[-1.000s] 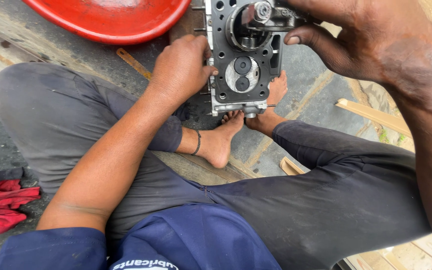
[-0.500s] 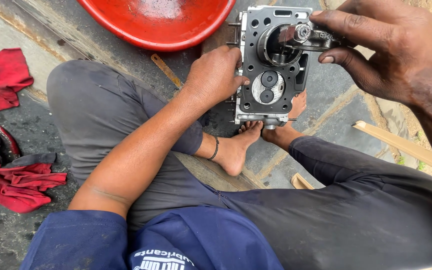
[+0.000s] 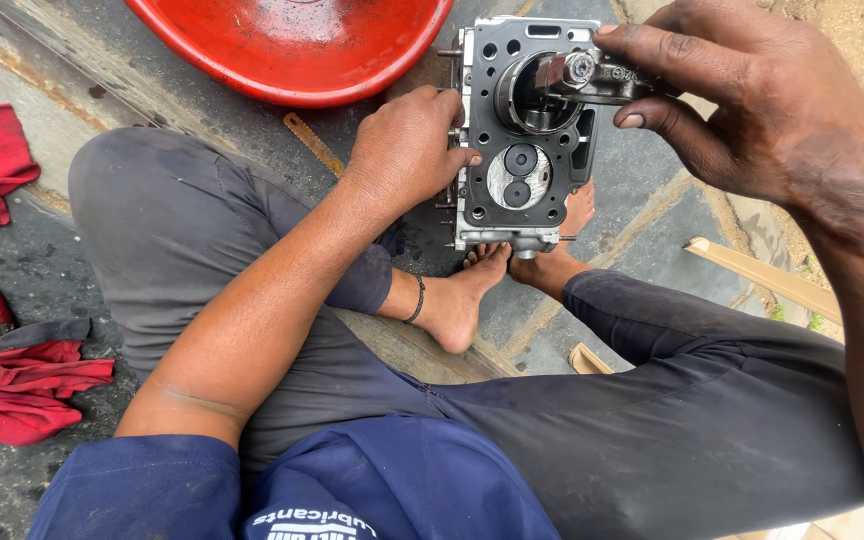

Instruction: The person wipes a piston with a cloth and inserts it into an engine block before repeating the process with a second piston. After both pistons are in place, they are adjusted and secured within the cylinders.

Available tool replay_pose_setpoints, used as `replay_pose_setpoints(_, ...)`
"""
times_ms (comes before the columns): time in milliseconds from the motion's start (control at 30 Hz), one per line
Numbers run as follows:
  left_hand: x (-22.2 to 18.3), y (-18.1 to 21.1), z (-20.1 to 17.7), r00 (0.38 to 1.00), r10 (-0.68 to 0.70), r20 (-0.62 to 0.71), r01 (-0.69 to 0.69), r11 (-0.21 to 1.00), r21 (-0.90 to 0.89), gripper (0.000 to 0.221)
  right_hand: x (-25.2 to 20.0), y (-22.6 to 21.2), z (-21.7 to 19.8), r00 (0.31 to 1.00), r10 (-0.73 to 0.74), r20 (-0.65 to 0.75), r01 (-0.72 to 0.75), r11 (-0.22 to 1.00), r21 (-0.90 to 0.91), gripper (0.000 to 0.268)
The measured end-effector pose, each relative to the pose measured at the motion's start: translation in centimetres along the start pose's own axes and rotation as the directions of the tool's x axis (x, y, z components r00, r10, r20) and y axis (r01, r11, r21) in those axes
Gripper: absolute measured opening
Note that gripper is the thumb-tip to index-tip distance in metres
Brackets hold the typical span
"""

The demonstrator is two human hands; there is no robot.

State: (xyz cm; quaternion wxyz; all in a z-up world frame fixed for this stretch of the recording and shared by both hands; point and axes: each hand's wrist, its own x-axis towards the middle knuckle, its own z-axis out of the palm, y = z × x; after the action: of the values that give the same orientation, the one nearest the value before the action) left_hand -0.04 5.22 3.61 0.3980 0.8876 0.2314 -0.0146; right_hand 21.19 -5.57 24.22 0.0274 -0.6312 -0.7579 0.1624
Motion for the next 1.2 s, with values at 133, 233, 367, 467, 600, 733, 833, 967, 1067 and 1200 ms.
replay_pose_setpoints(133,-0.1,0.0,-0.2,1.0,-0.011,0.005,0.011,1.0,-0.006,0.049,-0.3,0.2,0.4,1.0,-0.004,0.014,0.004,1.0,-0.014,0.053)
replay_pose_setpoints(233,-0.1,-0.2,-0.2,1.0,-0.003,-0.017,0.003,1.0,0.0,0.05,-0.4,0.2,0.5,0.999,0.018,0.034,-0.018,1.0,0.01,0.054)
replay_pose_setpoints(367,0.0,-0.5,-0.1,1.0,0.003,-0.018,-0.003,1.0,-0.002,0.049,-0.5,0.1,0.4,0.999,0.021,0.027,-0.021,0.999,0.028,0.054)
replay_pose_setpoints(467,0.2,-0.7,-0.4,1.0,0.004,-0.018,-0.004,1.0,-0.015,0.047,-0.4,-0.2,0.3,0.999,0.031,0.022,-0.032,0.999,0.043,0.055)
replay_pose_setpoints(600,0.4,-0.5,-1.0,0.999,-0.045,0.03,0.047,0.997,-0.054,0.041,-0.3,-0.2,0.2,0.998,0.061,0.03,-0.062,0.997,0.047,0.054)
replay_pose_setpoints(733,0.3,-0.4,-1.0,0.999,-0.048,0.024,0.049,0.997,-0.055,0.04,-0.2,-0.3,0.3,0.995,0.095,0.04,-0.097,0.993,0.063,0.053)
replay_pose_setpoints(833,0.3,-0.6,-0.8,1.0,-0.008,-0.018,0.007,0.997,-0.075,0.04,-0.2,-0.3,0.5,0.993,0.111,0.045,-0.114,0.991,0.068,0.053)
replay_pose_setpoints(967,0.5,-0.6,-1.0,0.999,-0.001,-0.036,-0.001,0.999,-0.05,0.045,-0.3,-0.3,0.4,0.996,0.084,0.03,-0.086,0.994,0.072,0.053)
replay_pose_setpoints(1067,1.0,-1.5,-1.6,0.999,-0.028,-0.034,0.024,0.994,-0.104,0.044,-0.4,-0.3,0.4,0.997,0.075,0.032,-0.077,0.995,0.059,0.052)
replay_pose_setpoints(1200,4.3,-10.4,-1.5,0.943,-0.018,-0.332,-0.151,0.868,-0.474,0.027,-0.5,-0.2,0.6,0.998,0.056,0.02,-0.057,0.998,0.039,0.051)
